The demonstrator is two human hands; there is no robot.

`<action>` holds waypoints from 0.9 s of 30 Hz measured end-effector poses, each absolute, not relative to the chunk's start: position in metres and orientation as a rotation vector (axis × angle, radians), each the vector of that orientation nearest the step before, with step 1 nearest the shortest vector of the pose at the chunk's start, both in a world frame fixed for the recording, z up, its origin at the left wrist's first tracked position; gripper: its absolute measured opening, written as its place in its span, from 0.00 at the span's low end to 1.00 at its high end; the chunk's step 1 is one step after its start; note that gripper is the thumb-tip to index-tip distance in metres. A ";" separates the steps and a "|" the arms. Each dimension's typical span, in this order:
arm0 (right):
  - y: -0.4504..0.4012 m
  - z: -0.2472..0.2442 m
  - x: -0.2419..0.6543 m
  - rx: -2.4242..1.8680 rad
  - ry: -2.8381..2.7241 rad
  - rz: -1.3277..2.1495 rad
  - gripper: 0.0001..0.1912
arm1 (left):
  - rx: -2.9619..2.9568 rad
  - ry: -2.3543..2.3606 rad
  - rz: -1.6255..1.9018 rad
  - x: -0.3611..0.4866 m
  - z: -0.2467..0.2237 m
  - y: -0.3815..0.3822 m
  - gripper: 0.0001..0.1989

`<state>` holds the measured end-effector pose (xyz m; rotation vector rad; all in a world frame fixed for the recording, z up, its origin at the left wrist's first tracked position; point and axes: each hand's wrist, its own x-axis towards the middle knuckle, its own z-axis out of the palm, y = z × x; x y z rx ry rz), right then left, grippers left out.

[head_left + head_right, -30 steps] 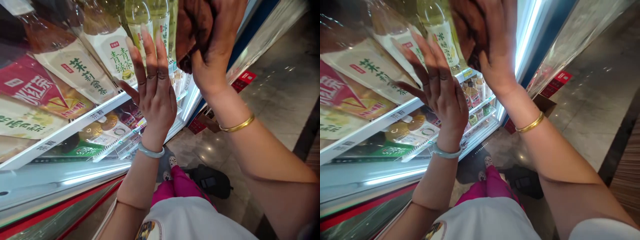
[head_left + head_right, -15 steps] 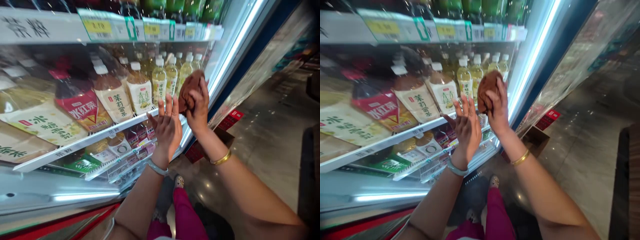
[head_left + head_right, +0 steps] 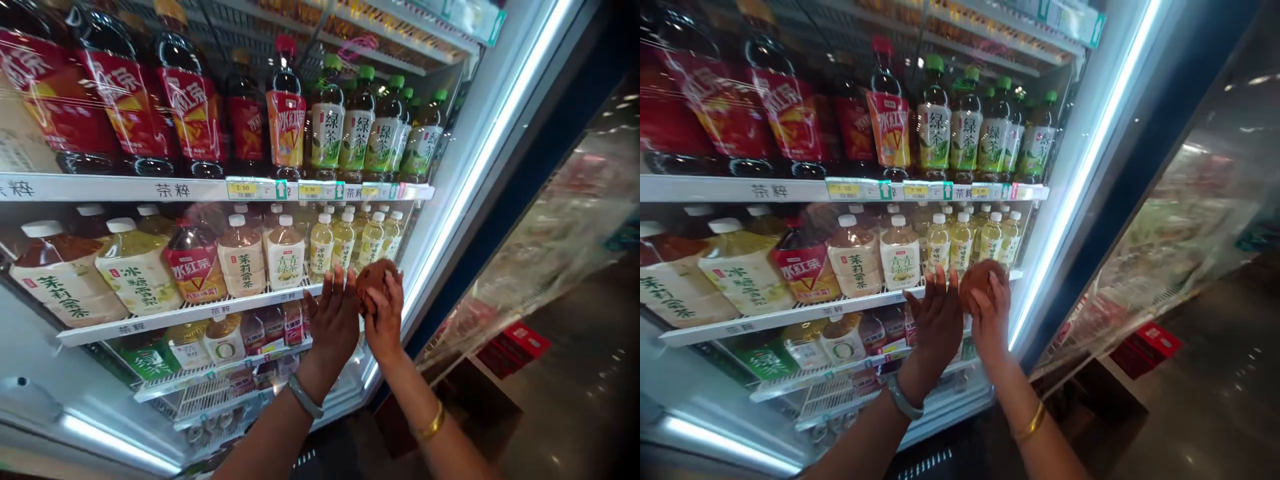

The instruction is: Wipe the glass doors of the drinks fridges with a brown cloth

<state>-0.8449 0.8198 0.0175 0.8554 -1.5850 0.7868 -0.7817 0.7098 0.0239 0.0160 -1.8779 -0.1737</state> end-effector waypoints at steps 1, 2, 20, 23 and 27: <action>0.823 0.011 -0.846 0.875 -1.578 0.801 0.23 | 0.019 -1.861 -0.169 -0.787 0.022 0.716 0.36; 0.827 0.007 -0.849 0.900 -1.576 0.814 0.22 | 0.016 -1.847 -0.166 -0.792 0.021 0.722 0.36; 0.910 0.037 -0.936 1.064 -1.437 0.964 0.13 | 0.181 -1.948 0.126 -0.850 0.038 0.795 0.39; 0.931 0.050 -0.961 0.973 -1.401 0.933 0.14 | 0.152 -1.974 0.162 -0.861 0.042 0.805 0.37; 0.945 0.028 -0.962 0.845 -1.417 0.978 0.15 | 0.133 -1.943 0.187 -0.872 0.037 0.819 0.36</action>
